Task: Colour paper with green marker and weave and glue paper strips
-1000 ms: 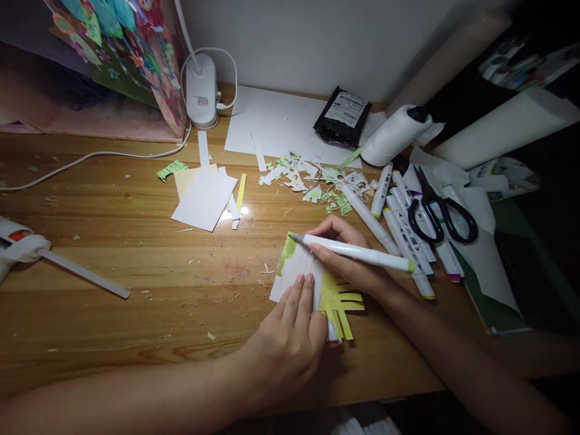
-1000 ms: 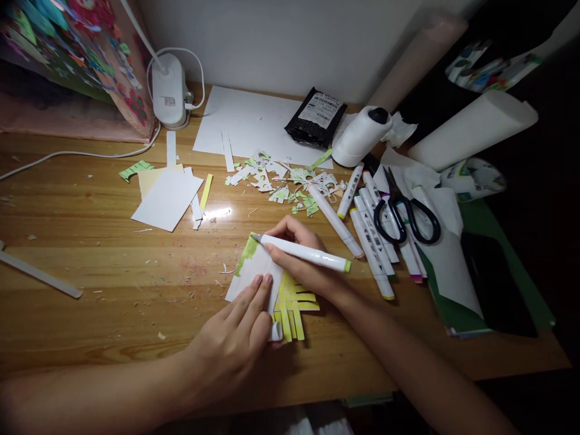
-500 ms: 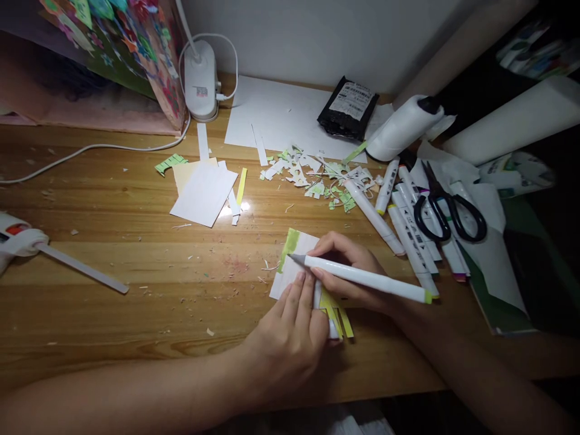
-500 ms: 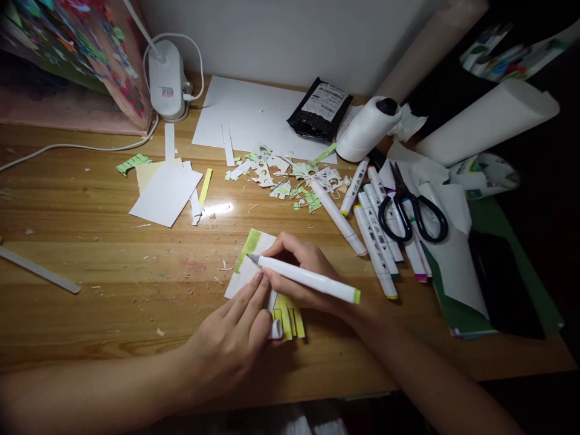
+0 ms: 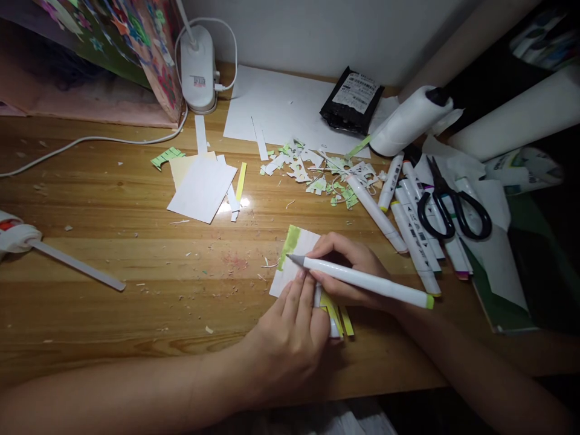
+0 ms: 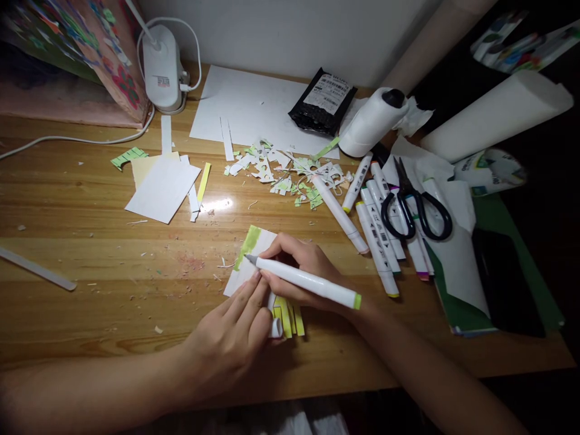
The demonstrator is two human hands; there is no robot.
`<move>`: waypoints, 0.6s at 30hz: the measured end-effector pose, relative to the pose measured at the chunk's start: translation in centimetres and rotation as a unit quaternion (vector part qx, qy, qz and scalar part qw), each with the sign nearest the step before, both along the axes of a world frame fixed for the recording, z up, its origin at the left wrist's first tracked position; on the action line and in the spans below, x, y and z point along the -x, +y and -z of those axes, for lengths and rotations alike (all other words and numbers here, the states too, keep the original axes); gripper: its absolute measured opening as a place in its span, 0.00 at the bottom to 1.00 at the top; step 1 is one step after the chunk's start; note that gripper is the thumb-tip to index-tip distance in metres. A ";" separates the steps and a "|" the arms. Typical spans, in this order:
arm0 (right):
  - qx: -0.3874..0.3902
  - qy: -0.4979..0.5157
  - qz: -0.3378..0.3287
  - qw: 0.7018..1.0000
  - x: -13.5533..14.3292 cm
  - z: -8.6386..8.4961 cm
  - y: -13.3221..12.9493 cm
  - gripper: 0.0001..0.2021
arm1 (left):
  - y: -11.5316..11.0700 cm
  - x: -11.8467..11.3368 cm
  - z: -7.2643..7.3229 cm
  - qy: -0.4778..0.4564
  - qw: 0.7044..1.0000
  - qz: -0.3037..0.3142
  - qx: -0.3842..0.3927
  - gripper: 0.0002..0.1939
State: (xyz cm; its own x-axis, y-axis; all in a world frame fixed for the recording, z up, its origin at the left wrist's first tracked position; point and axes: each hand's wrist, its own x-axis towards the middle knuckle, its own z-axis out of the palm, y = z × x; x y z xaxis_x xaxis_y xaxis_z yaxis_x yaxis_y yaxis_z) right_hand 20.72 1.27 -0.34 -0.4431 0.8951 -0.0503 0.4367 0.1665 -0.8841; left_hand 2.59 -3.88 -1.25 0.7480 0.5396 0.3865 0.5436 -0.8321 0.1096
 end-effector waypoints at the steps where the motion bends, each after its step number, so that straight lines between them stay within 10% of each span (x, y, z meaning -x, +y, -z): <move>1: -0.008 -0.003 -0.012 1.000 0.0 0.0 0.0 0.07 | 0.0 0.0 0.0 0.001 1.000 0.002 0.001 0.13; 18: -0.126 -0.022 -0.036 0.991 0.3 0.2 0.1 0.06 | -0.1 0.0 0.0 -0.008 1.000 -0.003 0.001 0.13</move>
